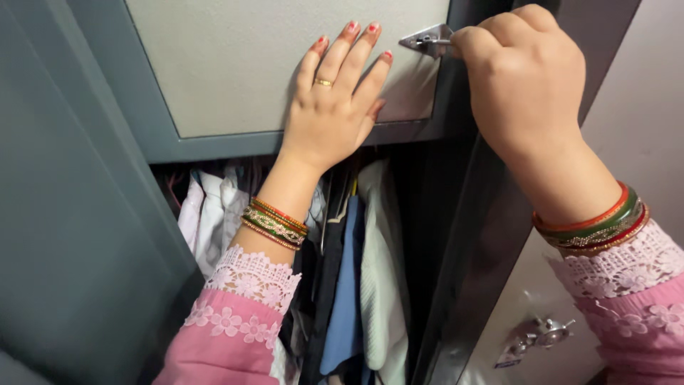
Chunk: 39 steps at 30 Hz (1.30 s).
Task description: The person removes various clothing items and small boxes from a metal wardrobe, places them on a bed, and then hangs the clothes back into the wardrobe using hangers. They also remove a bag, a red cloth, books, a piggy bank, and several small boxes from the top shelf and place them on the bed.
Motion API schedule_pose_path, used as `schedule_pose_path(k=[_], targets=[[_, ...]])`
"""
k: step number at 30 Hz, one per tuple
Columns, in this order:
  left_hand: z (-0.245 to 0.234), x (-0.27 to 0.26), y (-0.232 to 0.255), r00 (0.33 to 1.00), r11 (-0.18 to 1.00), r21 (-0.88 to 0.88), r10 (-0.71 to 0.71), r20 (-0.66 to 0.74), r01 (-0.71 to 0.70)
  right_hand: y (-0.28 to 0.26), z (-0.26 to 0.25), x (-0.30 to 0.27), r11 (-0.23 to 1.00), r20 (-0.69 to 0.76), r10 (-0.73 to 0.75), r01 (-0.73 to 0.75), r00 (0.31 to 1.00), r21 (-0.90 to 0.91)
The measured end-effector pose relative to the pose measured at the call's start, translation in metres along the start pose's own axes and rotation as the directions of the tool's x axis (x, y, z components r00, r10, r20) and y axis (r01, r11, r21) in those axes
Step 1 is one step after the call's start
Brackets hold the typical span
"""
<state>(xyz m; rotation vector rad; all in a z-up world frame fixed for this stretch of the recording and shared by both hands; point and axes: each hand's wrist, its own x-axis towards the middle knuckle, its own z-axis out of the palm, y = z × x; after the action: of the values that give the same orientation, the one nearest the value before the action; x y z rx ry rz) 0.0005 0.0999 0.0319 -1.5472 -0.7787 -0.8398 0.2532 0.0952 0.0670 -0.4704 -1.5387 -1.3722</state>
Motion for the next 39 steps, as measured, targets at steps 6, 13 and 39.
schedule_pose_path(k=[6, 13, 39], targets=[[0.003, -0.006, -0.003, 1.000, 1.000, 0.005, 0.006, 0.018, -0.006, -0.005, 0.004, 0.023, 0.985, 0.134, -0.119, 0.134, 0.984, -0.112], [0.003, -0.005, -0.002, 1.000, 1.000, 0.000, 0.000, 0.017, 0.000, -0.012, 0.012, 0.038, 0.953, 0.256, -0.238, 0.276, 0.937, -0.123], [0.004, -0.006, -0.003, 0.999, 0.998, -0.051, -0.022, 0.027, 0.023, -0.002, 0.066, 0.017, 0.961, 0.367, 0.252, -0.276, 0.895, 0.013]])
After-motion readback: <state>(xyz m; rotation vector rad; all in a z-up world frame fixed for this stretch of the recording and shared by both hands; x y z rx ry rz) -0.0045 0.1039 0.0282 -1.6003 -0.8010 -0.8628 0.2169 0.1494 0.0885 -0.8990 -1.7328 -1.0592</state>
